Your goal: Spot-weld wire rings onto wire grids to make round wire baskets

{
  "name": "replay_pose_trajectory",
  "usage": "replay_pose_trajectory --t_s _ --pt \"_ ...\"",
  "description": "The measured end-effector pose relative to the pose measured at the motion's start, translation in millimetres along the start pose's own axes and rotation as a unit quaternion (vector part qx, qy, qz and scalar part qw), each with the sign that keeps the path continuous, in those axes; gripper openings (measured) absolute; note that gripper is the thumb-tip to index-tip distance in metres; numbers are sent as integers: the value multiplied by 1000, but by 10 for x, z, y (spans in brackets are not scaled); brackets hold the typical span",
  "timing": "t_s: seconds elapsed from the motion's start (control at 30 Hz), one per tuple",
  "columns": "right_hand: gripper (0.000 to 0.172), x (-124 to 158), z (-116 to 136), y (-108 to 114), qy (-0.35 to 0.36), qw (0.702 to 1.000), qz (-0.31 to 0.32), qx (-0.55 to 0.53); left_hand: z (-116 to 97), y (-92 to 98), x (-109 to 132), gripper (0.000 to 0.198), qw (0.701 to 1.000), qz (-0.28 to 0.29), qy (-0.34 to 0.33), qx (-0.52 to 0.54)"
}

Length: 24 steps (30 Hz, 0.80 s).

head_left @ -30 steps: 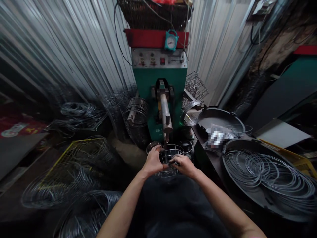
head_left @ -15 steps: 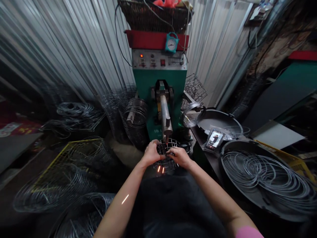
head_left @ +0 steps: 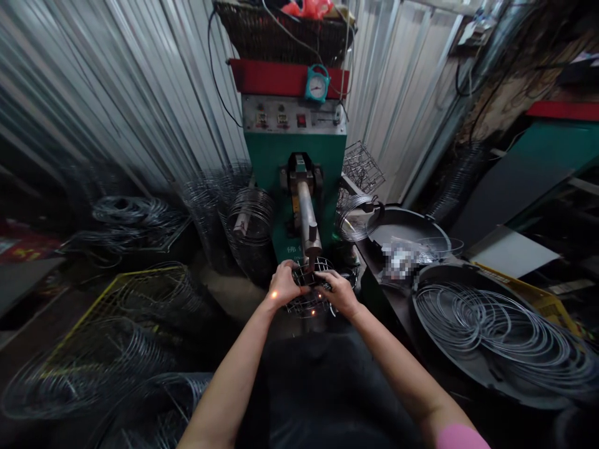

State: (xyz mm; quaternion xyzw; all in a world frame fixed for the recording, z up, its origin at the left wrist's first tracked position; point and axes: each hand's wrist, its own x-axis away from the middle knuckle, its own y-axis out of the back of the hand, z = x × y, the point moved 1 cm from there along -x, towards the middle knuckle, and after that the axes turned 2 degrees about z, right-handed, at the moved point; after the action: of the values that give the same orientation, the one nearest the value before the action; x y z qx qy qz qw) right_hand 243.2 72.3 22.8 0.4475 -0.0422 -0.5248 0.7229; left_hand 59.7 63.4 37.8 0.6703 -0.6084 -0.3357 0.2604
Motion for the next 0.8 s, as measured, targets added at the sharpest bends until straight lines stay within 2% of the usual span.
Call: replay_pose_trajectory --t_s 0.1,0.4,0.5,0.57,0.67,0.73,0.8 --pt "11 21 -59 43 -29 999 -26 -13 21 -13 -36 65 1000 -5 -11 -3" --pt "8 -264 -86 34 -62 998 -15 20 45 35 -292 65 1000 4 13 -6" --pt "8 -228 -114 48 -102 992 -61 -35 32 44 -290 63 1000 2 9 -21" --pt "18 -118 -173 66 -179 969 -116 -121 31 49 -285 64 1000 7 13 -24" --pt "30 214 -296 42 -322 892 -141 -284 38 53 -292 66 1000 19 14 -17" --pt "34 533 -380 -21 -359 853 -142 -352 43 53 -302 65 1000 24 9 -12" --pt "33 880 -462 -110 -350 853 -178 -345 42 54 -316 64 1000 26 6 -11"
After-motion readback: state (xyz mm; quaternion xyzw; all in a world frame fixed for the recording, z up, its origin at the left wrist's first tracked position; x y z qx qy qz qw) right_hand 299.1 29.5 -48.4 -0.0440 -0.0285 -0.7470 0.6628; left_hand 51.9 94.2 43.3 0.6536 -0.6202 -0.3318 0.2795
